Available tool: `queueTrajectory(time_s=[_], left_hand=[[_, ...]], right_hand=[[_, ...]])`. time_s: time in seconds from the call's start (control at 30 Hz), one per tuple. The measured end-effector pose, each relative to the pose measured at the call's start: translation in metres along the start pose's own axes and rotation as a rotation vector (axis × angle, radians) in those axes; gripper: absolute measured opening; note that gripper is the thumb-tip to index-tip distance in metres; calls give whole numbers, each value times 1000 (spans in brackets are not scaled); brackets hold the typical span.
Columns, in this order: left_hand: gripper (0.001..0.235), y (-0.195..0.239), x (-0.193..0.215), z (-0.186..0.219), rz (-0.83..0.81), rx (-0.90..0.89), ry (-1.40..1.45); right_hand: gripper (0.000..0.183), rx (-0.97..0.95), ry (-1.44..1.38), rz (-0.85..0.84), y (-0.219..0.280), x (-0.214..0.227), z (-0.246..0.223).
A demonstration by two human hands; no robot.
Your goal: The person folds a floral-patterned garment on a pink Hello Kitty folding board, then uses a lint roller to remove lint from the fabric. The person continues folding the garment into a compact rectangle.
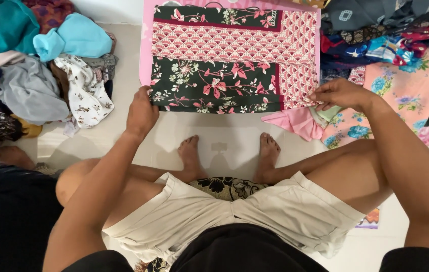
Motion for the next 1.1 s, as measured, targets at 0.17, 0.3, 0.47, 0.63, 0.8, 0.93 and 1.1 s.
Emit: queueTrajectory(time_s=[0.17, 0.3, 0.47, 0.63, 0.8, 0.93, 1.1], left_hand=[[45, 1, 2, -10, -133, 0, 110], [32, -11, -4, -37, -161, 18, 304], [35, -10, -1, -40, -115, 89, 495], [15, -12, -3, -41, 39, 42, 94], [34, -3, 14, 3, -177, -341, -560], [40, 5, 12, 12, -312, -464, -711], [32, 5, -7, -15, -281, -555, -795]], right_hand=[[32, 148, -185, -5, -21, -1, 19], [26, 159, -143, 14, -47, -3, 37], [24, 148, -115, 39, -49, -7, 38], [28, 137, -146, 11, -45, -4, 36], [28, 145, -148, 24, -50, 1, 46], [28, 144, -143, 40, -50, 2, 50], [29, 133, -111, 61, -46, 0, 50]])
Point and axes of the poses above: each hand's wrist, its own y-axis away from the middle knuckle, its own x-axis out of the back of the hand, z = x × y, the point moved 5 cm from there along -y, towards the middle knuckle, and after that the axes turned 7 degrees about -x, right-handed, at the moved point
